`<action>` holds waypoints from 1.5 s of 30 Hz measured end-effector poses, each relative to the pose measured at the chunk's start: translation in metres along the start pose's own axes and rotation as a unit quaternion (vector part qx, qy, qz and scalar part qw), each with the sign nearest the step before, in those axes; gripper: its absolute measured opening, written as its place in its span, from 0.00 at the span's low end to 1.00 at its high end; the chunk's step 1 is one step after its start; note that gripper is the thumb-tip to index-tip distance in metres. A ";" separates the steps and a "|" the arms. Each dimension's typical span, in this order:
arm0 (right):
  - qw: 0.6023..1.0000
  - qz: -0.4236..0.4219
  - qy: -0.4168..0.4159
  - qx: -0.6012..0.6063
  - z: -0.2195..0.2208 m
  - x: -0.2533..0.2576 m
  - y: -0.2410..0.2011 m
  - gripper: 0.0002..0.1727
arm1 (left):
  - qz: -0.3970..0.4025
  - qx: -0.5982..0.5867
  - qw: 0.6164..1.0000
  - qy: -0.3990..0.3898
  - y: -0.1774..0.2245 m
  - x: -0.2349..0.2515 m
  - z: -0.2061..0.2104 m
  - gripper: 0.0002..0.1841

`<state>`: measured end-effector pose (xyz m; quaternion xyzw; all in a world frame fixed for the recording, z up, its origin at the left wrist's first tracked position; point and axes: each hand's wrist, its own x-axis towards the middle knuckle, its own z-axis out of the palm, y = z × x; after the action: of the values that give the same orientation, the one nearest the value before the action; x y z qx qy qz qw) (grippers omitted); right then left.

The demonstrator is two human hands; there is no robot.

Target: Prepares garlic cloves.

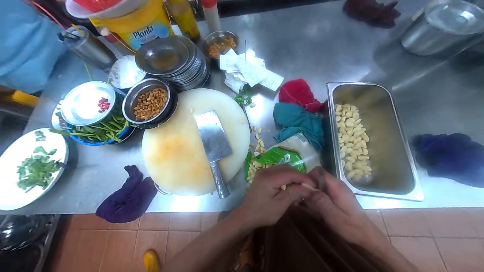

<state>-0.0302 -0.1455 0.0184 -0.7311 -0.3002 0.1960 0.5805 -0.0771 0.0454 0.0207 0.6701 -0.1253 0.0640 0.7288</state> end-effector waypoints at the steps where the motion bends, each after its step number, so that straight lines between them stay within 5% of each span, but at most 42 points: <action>1: 1.000 0.002 -0.002 0.010 0.000 0.000 0.000 0.24 | 0.002 0.002 1.000 0.002 0.000 0.001 0.000 0.14; 13: 0.997 -0.047 0.035 -0.052 0.010 0.014 0.002 0.28 | -0.023 0.028 0.995 0.088 -0.005 0.000 0.007 0.13; 20: 0.997 -0.006 0.075 0.030 0.014 0.029 0.013 0.20 | -0.143 -0.034 0.965 0.218 -0.012 0.002 0.007 0.08; 24: 0.988 -0.001 0.104 -0.112 0.012 0.042 0.015 0.15 | -0.144 -0.054 0.936 0.316 -0.020 -0.004 -0.018 0.11; 27: 0.980 0.070 0.046 -0.179 0.022 0.060 0.020 0.12 | -0.143 -0.050 0.925 0.350 -0.018 -0.012 -0.027 0.13; 31: 0.969 0.168 -0.063 -0.172 0.026 0.081 0.017 0.25 | -0.144 -0.057 0.923 0.353 -0.017 -0.018 -0.030 0.13; 34: 0.970 0.140 -0.045 -0.195 0.022 0.082 0.020 0.31 | -0.144 -0.060 0.921 0.356 -0.020 -0.020 -0.033 0.13; 38: 0.962 0.121 0.025 -0.244 0.026 0.087 0.023 0.20 | -0.144 -0.055 0.920 0.361 -0.023 -0.019 -0.035 0.12; 41: 0.976 0.115 0.047 -0.181 0.023 0.081 0.004 0.24 | -0.128 -0.060 0.933 0.331 -0.021 -0.017 -0.035 0.13; 45: 0.997 0.001 -0.003 -0.083 0.022 0.069 -0.012 0.21 | -0.078 -0.016 0.962 0.260 -0.013 -0.018 -0.031 0.09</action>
<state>0.0043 -0.0817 0.0285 -0.7766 -0.3164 0.1734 0.5165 -0.0878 0.0762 0.0016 0.6267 0.1201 0.1765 0.7495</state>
